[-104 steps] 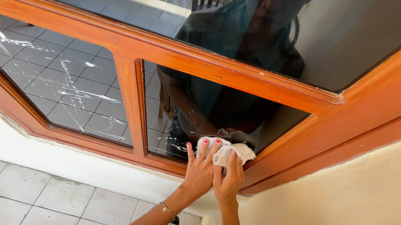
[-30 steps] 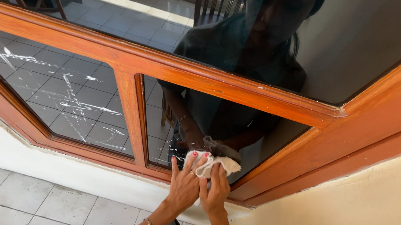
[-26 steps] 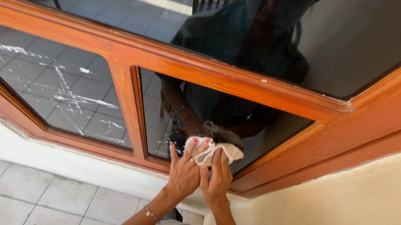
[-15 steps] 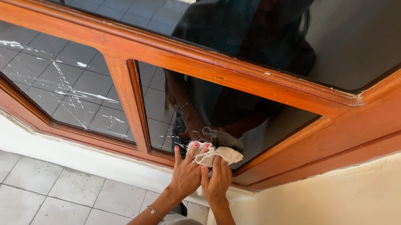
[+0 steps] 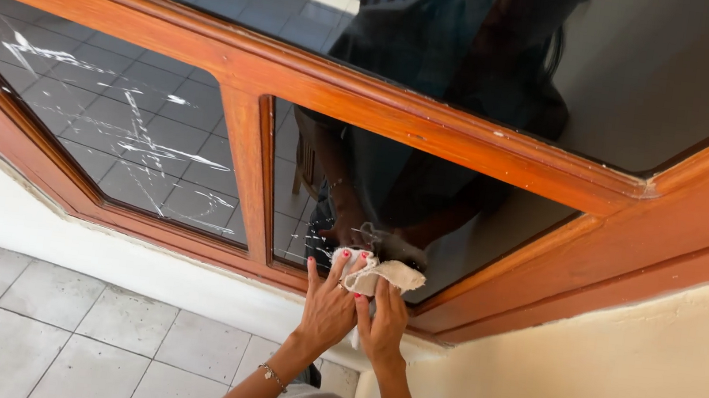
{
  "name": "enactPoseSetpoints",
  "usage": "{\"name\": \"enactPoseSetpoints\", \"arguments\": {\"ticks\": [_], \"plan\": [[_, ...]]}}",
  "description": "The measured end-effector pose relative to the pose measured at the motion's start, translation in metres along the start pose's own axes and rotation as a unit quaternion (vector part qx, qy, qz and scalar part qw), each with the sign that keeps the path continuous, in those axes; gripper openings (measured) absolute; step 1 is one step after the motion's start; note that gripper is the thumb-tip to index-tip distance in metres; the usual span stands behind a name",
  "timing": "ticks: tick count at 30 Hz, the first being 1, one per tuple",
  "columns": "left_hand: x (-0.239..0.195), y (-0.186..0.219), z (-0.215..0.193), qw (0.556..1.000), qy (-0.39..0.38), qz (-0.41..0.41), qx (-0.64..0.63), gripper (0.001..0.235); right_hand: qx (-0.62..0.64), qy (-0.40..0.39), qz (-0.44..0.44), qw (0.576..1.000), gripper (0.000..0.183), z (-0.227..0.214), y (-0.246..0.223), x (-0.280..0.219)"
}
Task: Cleaning white residue from small glass panes in a wooden door frame using a white cloth.
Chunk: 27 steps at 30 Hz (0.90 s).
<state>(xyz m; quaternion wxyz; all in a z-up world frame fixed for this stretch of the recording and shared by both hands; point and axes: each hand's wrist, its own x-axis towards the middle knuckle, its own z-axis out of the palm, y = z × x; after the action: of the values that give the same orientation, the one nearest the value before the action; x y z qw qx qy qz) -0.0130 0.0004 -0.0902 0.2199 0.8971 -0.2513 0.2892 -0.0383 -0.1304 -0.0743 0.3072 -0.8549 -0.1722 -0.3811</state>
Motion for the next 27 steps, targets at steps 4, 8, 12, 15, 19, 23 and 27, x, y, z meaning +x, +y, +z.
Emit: {"name": "enactPoseSetpoints", "arguments": {"ticks": [4,8,12,15,19,23,27], "plan": [[0.014,0.001,-0.010,0.999,-0.044,-0.021,-0.017,0.048,-0.032,-0.040,0.027,0.998,0.046,-0.005,0.004,0.018],[0.033,0.008,-0.027,1.000,-0.009,-0.012,-0.010,0.048,-0.025,-0.015,-0.004,1.000,0.052,-0.023,-0.024,0.044],[0.017,0.009,-0.014,0.999,0.005,-0.024,-0.022,0.049,-0.012,0.016,-0.016,1.000,0.053,-0.020,-0.031,0.036],[0.006,0.003,0.004,1.000,-0.006,-0.009,0.000,0.053,-0.030,-0.032,0.061,0.997,0.052,-0.010,-0.015,0.017],[0.025,0.001,-0.010,1.000,-0.020,-0.002,0.015,0.054,-0.016,-0.012,0.028,0.999,0.055,-0.018,-0.029,0.043],[0.040,0.008,-0.034,1.000,0.021,0.000,0.019,0.055,0.004,0.004,-0.009,1.000,0.057,-0.029,-0.045,0.061],[0.021,0.003,-0.025,1.000,0.000,-0.023,0.019,0.055,0.029,-0.019,-0.003,0.999,0.055,-0.015,-0.035,0.043]]}}
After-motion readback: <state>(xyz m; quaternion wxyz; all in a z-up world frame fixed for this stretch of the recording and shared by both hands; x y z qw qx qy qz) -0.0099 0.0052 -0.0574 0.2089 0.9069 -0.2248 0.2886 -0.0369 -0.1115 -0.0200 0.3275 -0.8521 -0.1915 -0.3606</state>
